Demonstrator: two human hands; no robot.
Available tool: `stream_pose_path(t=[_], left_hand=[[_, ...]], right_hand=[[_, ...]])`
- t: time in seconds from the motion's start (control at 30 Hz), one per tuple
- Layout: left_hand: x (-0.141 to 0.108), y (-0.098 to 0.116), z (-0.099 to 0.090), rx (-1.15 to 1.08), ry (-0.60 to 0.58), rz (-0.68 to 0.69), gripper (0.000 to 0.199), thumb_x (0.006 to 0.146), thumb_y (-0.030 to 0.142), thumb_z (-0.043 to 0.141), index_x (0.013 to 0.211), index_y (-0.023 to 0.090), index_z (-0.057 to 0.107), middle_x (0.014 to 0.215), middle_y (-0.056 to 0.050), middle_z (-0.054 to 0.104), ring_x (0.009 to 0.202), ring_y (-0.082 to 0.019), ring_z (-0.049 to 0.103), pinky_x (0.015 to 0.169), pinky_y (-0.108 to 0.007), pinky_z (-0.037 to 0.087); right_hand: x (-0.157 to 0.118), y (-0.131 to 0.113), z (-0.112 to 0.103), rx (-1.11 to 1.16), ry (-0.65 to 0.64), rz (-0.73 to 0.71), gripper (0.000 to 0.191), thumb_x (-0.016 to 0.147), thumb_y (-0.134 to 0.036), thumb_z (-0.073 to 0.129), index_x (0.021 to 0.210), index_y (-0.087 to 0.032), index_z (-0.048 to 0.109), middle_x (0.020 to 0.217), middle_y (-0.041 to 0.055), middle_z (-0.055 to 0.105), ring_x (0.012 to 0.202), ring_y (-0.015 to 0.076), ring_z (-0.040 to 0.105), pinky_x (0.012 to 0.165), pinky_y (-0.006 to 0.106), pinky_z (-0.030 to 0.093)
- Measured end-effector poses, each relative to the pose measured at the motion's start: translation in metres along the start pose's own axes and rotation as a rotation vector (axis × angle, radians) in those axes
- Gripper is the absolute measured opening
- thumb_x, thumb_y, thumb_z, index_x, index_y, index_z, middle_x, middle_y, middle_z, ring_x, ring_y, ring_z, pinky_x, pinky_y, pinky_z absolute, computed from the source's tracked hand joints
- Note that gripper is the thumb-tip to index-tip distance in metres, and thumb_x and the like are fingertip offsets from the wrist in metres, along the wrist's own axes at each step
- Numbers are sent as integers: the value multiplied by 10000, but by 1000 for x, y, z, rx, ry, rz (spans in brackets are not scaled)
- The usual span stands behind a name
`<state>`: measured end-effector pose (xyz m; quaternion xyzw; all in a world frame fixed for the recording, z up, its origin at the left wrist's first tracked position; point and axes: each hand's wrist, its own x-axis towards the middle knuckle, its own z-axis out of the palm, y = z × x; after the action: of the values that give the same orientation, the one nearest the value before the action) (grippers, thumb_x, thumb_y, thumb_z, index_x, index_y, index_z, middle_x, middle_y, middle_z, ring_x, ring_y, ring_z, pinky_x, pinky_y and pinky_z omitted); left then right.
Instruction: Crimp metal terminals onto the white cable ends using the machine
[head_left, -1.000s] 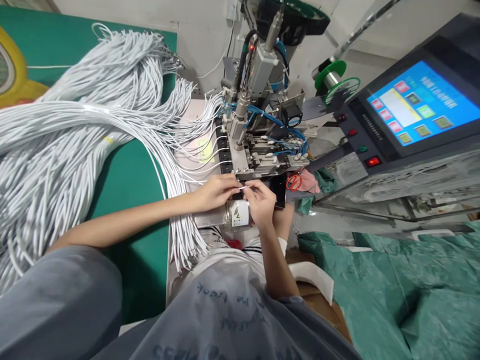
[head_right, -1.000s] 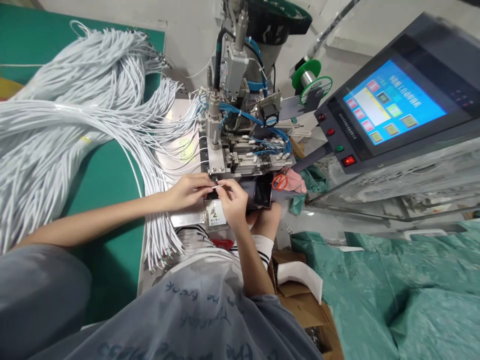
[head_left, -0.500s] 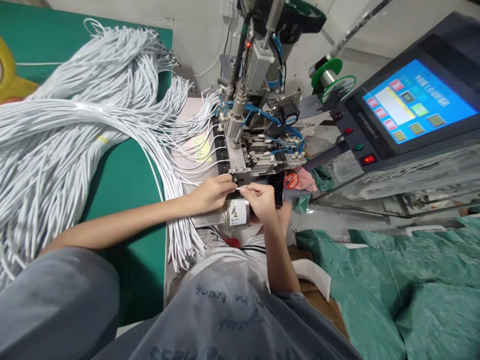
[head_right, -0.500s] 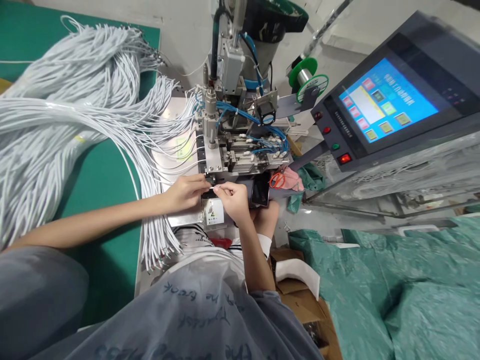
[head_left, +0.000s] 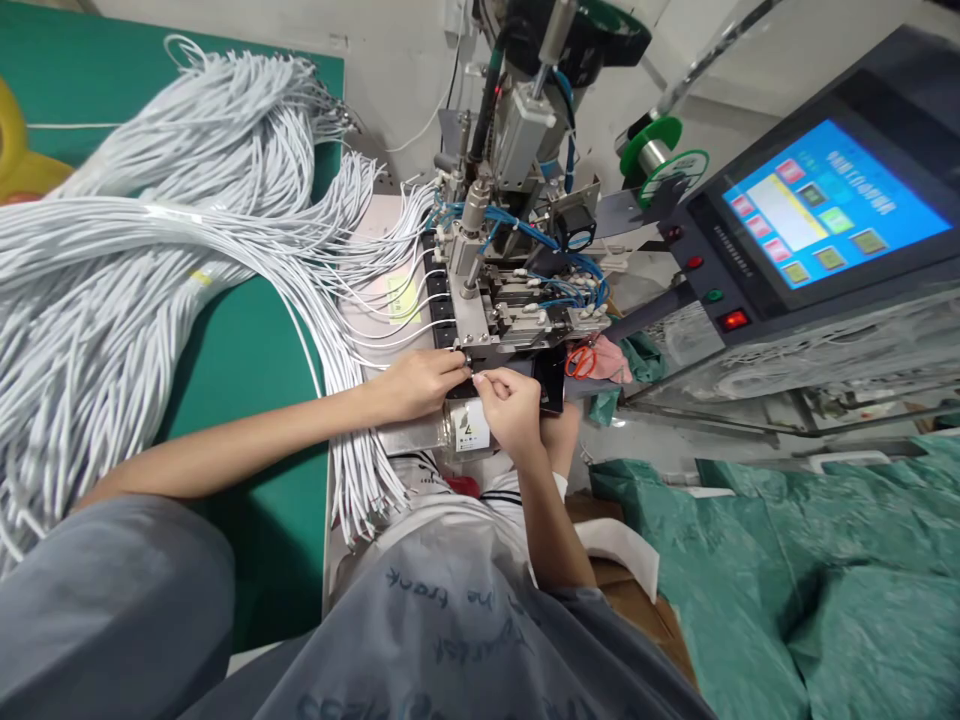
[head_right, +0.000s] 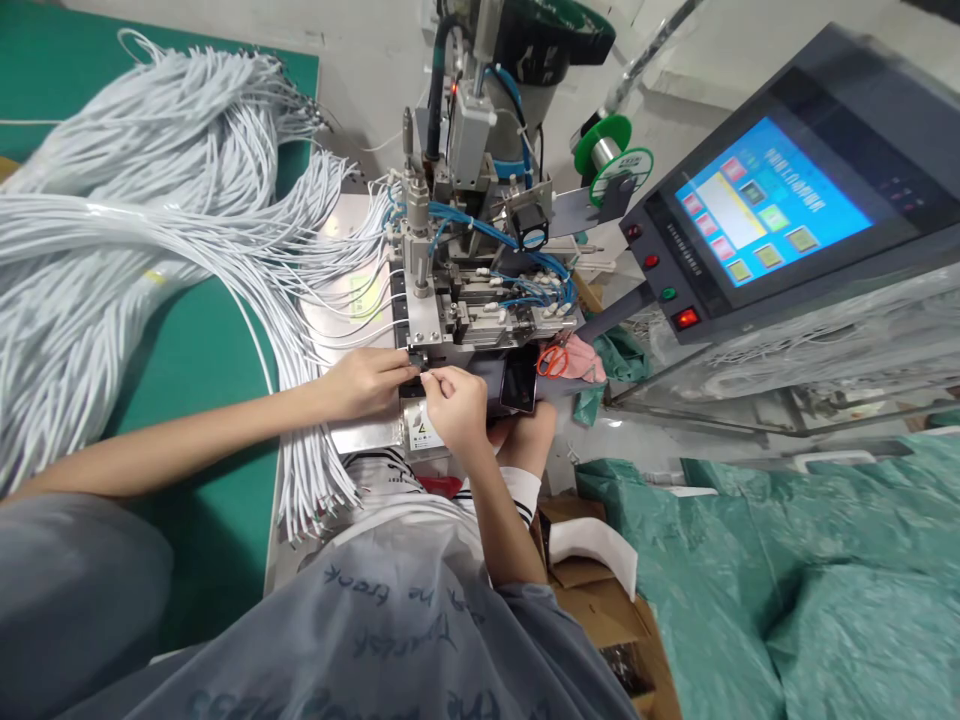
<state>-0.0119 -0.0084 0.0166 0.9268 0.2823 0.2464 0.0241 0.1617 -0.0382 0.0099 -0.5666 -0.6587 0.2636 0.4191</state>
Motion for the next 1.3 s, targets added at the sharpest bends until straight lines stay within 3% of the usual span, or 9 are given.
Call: stream_pose_path(t=[0.1,0.23,0.3,0.4,0.47,0.57,0.8,0.97,1.3], left_hand=[[-1,3,6,-101,10,-139,255,849,103,388,849,109,643,721,-53,575,586,-110,518,527,-210,388],[-2,8,13,-303,58,-277,238,903,206,429,880,121,650,712,-43,591,630,-110,551,580,-208,419],[-3,7,14,-288,6,-236,259,918,217,407,920,120,647,722,-49,585,648,-120,557,593,-216,428],[-2,3,13,-112,-202,-149,287,908,163,360,1039,103,608,826,-79,579,644,-133,560,574,-234,435],[0,1,13,9,-330,-154,317,887,117,347,1108,100,574,905,-95,566,619,-128,561,558,-240,439],[2,0,15,81,-421,-188,332,878,100,353,1138,112,558,949,-98,551,622,-131,577,559,-246,451],[3,0,18,133,-476,-151,369,863,74,356,1191,98,523,939,-103,549,646,-137,586,579,-247,469],[1,-2,20,99,-430,-89,453,839,53,373,1281,116,453,951,-97,537,634,-134,584,585,-257,480],[1,-2,20,202,-462,-28,421,840,72,406,1257,98,453,960,-107,511,661,-159,592,563,-277,488]], right_hand=[[1,6,5,131,-4,60,229,770,-302,576,606,-151,630,498,-41,371,485,91,348,492,244,314],[-4,10,23,282,153,131,244,790,-349,560,694,-149,661,591,4,521,535,117,451,515,252,370],[-6,13,25,255,178,139,248,792,-357,562,698,-152,664,564,-2,513,527,119,452,522,255,378],[-4,27,17,159,88,140,235,785,-345,564,689,-156,666,554,-6,523,529,120,466,542,256,392],[-1,40,10,159,15,160,219,790,-315,538,731,-155,676,662,24,609,603,136,537,602,264,429],[4,59,5,275,-54,242,198,767,-287,534,785,-151,676,829,65,676,752,168,609,710,287,466],[10,68,14,437,-99,378,213,698,-360,612,735,-151,637,664,15,631,613,133,558,595,258,450],[13,68,14,462,-132,393,191,685,-351,612,680,-159,606,597,-12,578,552,114,512,554,248,428],[14,70,13,484,-197,419,167,675,-334,601,685,-168,597,636,10,597,549,120,525,531,248,421]])
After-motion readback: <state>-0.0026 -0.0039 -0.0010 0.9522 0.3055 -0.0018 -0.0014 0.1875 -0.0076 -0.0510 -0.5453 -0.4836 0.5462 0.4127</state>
